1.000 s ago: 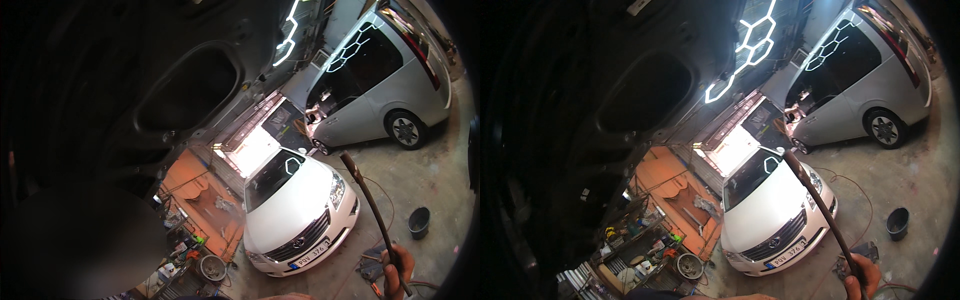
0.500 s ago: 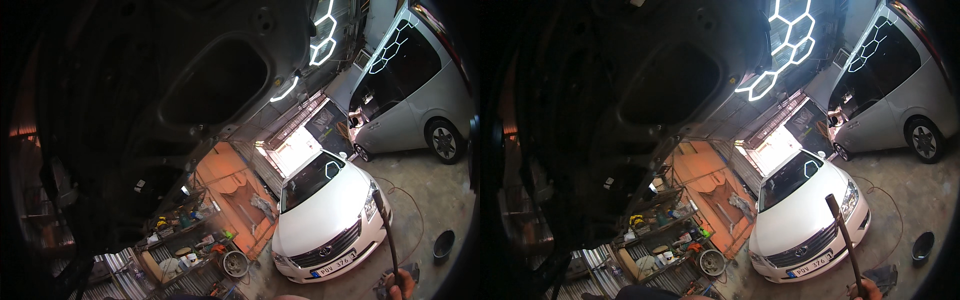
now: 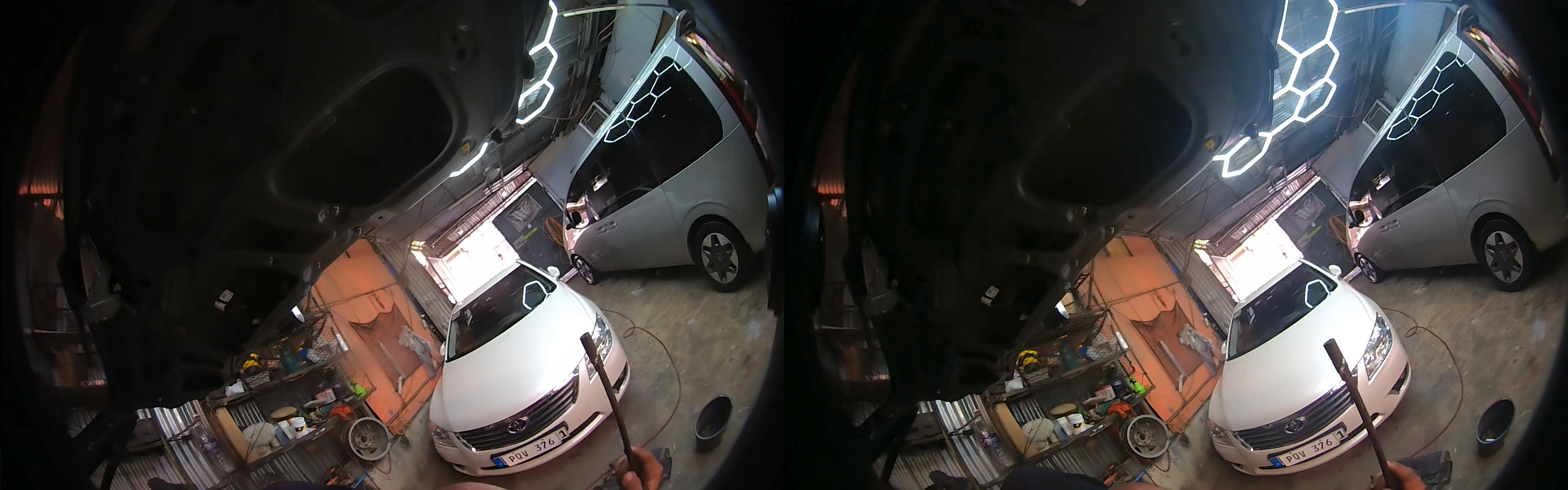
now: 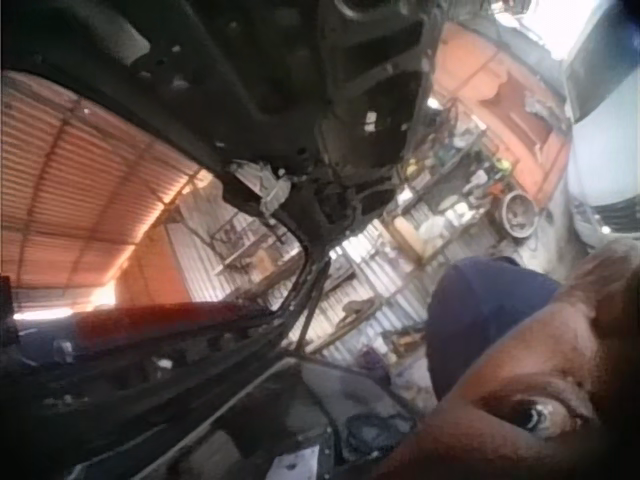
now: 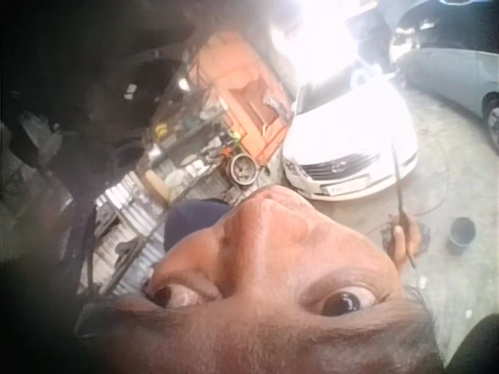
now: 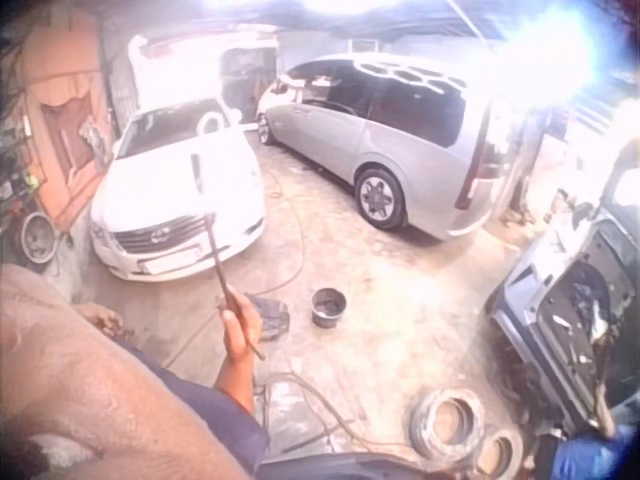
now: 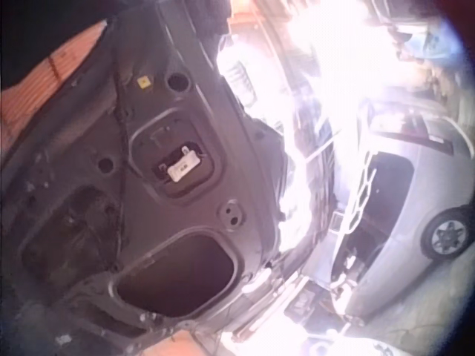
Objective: The person uses a long metal tool to work on the interior mechanism of a car trunk lid. They repeatedly reach up to manipulate parts near the hinges and latch area while standing in a garage.
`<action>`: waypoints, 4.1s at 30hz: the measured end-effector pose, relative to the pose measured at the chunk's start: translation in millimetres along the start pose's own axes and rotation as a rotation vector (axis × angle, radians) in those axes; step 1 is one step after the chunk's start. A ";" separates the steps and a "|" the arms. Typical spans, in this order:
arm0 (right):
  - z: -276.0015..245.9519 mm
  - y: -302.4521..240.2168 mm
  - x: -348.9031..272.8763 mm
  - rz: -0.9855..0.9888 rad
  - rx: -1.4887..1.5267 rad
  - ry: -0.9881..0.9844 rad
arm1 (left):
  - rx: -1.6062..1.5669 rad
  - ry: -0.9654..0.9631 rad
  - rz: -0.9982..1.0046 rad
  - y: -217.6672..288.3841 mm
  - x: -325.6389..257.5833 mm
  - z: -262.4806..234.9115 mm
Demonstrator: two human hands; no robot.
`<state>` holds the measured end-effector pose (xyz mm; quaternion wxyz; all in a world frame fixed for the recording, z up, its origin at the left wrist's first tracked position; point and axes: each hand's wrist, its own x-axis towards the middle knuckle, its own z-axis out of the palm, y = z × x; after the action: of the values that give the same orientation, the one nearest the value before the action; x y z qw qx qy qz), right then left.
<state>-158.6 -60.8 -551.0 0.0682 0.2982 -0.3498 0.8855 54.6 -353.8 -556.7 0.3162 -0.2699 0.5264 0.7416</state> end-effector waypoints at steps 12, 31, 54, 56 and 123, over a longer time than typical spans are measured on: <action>-4.2 -25.3 -7.5 -0.052 0.032 0.125 | 0.050 0.010 -0.026 15.1 6.3 2.4; -43.2 -59.5 -25.9 -0.113 -0.004 0.127 | 0.067 0.073 -0.077 19.2 19.6 18.5; -7.4 -206.4 59.9 -0.882 -1.026 0.386 | 0.130 0.165 -0.021 -47.2 61.4 -103.5; -2.9 -242.8 83.0 -1.019 -1.154 0.488 | 0.200 0.146 -0.062 -26.1 66.9 -111.4; 21.7 -295.1 149.8 -0.246 0.134 0.043 | 0.743 -0.771 1.116 375.2 11.8 339.9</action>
<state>-172.7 131.8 -281.4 0.1636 0.3238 -0.2494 0.8979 -258.6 -120.4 -234.4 0.1266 0.4365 0.6513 0.6077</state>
